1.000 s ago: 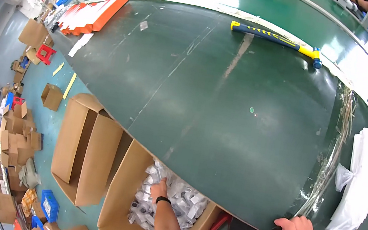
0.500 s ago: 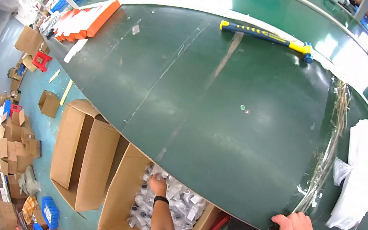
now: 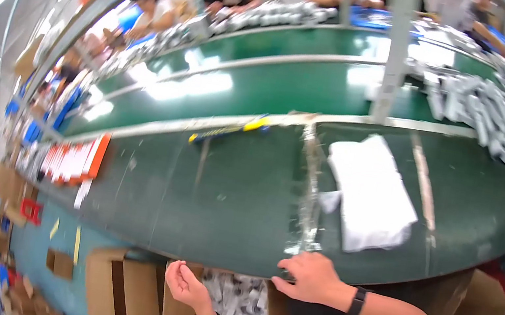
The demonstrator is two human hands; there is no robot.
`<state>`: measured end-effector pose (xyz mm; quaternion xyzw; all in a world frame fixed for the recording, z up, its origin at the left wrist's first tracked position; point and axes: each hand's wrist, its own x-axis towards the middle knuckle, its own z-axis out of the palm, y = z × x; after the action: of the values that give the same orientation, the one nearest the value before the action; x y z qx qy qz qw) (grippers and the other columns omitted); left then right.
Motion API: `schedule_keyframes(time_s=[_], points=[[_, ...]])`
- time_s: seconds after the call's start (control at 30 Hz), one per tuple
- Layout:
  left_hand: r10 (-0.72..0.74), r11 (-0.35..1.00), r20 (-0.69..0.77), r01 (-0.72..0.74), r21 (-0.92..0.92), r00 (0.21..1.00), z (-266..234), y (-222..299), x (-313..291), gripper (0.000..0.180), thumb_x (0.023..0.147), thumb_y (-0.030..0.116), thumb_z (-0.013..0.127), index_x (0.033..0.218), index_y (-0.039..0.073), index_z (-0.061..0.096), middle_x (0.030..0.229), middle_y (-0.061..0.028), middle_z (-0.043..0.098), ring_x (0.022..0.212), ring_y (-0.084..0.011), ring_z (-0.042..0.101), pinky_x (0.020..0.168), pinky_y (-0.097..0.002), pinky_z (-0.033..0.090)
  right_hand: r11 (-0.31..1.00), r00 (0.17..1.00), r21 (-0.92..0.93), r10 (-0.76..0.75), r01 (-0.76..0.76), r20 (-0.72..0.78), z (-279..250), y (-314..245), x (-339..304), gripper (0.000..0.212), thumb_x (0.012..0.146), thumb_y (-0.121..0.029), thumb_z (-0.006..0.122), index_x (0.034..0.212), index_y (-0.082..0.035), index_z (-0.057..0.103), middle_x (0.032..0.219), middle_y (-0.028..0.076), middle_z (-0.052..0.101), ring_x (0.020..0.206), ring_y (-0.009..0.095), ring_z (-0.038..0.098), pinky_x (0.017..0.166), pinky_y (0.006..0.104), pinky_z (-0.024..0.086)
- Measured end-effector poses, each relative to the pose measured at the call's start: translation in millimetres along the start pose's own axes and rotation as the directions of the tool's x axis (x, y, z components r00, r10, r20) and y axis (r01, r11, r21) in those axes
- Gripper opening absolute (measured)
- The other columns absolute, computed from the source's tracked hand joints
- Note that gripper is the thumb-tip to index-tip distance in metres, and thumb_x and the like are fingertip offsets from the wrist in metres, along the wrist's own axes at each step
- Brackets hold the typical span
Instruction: The person picks up a white plastic component, slides it into a clear plastic bag by hand, and places the bagged item onto the workbench. After repeating this process for several components, the person gathers the bagged items and drops them into a cardboard box.
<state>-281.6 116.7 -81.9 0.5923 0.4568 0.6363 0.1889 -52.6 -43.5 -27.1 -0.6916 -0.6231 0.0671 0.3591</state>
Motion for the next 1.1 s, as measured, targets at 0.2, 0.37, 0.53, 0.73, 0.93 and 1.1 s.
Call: schedule_keyframes(time_s=[0.2, 0.37, 0.53, 0.73, 0.93, 1.1], points=[[0.081, 0.997, 0.440, -0.077, -0.027, 0.894, 84.0, 70.6, -8.4, 0.019, 0.089, 0.007, 0.062, 0.106, 0.000, 0.064, 0.107, -0.0118, 0.063, 0.094, -0.0219, 0.060, 0.081, -0.0306, 0.049, 0.998, 0.950, 0.034, -0.033, 0.046, -0.309, -72.2, -0.1, -56.7, 0.019, 0.076, -0.019, 0.074, 0.090, -0.010, 0.066, 0.078, 0.005, 0.065, 0.071, 0.024, 0.064, 0.062, 0.0346, 0.051], [0.147, 0.942, 0.570, -0.291, 0.168, 0.808, 106.0, 55.9, -22.8, 0.028, 0.081, 0.019, 0.069, 0.103, 0.001, 0.067, 0.112, -0.0159, 0.062, 0.104, -0.0353, 0.057, 0.090, -0.0443, 0.046, 0.938, 0.864, -0.255, 0.082, -0.235, -0.497, -171.1, 77.7, -138.9, 0.023, 0.069, -0.019, 0.078, 0.086, -0.009, 0.066, 0.077, 0.007, 0.063, 0.068, 0.029, 0.061, 0.063, 0.0389, 0.050], [0.133, 0.895, 0.636, -0.368, 0.253, 0.760, 107.1, 58.1, -26.9, 0.028, 0.079, 0.020, 0.070, 0.100, 0.001, 0.067, 0.115, -0.0139, 0.060, 0.109, -0.0342, 0.054, 0.092, -0.0465, 0.044, 0.836, 0.839, -0.298, 0.300, -0.460, -0.453, -234.4, 145.4, -207.8, 0.026, 0.071, -0.025, 0.077, 0.086, -0.008, 0.063, 0.080, 0.008, 0.060, 0.076, 0.028, 0.058, 0.067, 0.0381, 0.050], [0.078, 0.849, 0.660, -0.397, 0.348, 0.747, 111.4, 65.0, -28.2, 0.028, 0.078, 0.021, 0.069, 0.098, 0.001, 0.066, 0.116, -0.0137, 0.058, 0.111, -0.0335, 0.052, 0.095, -0.0453, 0.041, 0.832, 0.911, -0.405, 0.261, -0.380, -0.320, -238.1, 157.4, -209.7, 0.027, 0.070, -0.028, 0.077, 0.080, -0.009, 0.060, 0.077, 0.007, 0.056, 0.072, 0.027, 0.056, 0.064, 0.0368, 0.047], [0.113, 0.836, 0.674, -0.437, 0.333, 0.730, 108.9, 47.2, -23.3, 0.022, 0.079, 0.014, 0.067, 0.095, 0.000, 0.062, 0.115, -0.0157, 0.055, 0.108, -0.0332, 0.052, 0.093, -0.0429, 0.043, 0.847, 0.916, -0.374, 0.284, -0.378, -0.284, -237.1, 170.0, -206.2, 0.029, 0.066, -0.026, 0.078, 0.079, -0.009, 0.059, 0.078, 0.008, 0.056, 0.070, 0.028, 0.054, 0.062, 0.0379, 0.044], [0.140, 0.784, 0.706, -0.513, 0.348, 0.694, 119.2, 86.3, -21.6, 0.022, 0.087, 0.021, 0.067, 0.097, 0.001, 0.067, 0.112, -0.0201, 0.060, 0.102, -0.0380, 0.055, 0.091, -0.0462, 0.046, 0.833, 0.919, -0.392, 0.334, -0.392, -0.209, -236.2, 172.4, -217.8, 0.034, 0.065, -0.027, 0.078, 0.084, -0.010, 0.055, 0.079, 0.006, 0.053, 0.070, 0.027, 0.051, 0.062, 0.0387, 0.040]])
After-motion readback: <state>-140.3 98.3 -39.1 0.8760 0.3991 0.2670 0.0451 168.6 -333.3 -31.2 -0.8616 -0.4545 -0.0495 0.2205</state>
